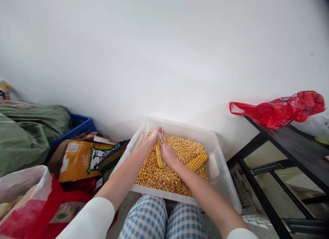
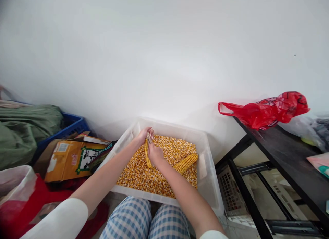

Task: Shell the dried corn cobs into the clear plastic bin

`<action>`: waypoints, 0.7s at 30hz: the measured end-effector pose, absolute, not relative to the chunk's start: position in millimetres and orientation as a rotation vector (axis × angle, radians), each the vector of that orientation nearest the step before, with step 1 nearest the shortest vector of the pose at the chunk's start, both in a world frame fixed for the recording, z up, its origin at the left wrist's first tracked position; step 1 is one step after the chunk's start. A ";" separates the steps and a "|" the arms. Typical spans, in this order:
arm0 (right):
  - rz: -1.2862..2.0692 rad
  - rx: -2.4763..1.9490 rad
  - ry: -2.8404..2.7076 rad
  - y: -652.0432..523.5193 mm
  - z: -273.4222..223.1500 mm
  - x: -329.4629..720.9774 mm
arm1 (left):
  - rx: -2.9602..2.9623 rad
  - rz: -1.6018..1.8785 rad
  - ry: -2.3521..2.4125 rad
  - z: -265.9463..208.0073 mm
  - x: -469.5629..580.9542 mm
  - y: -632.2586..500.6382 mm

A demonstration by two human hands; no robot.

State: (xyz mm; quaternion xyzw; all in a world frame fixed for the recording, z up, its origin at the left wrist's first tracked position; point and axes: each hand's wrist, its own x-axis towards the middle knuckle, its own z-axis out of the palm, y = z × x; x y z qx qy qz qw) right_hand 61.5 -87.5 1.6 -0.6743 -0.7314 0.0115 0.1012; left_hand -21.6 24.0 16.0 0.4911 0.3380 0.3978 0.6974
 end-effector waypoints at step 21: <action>-0.065 -1.977 -2.403 -90.1 17.0 71.7 | 1.145 0.871 0.742 19.9 -17.8 19.0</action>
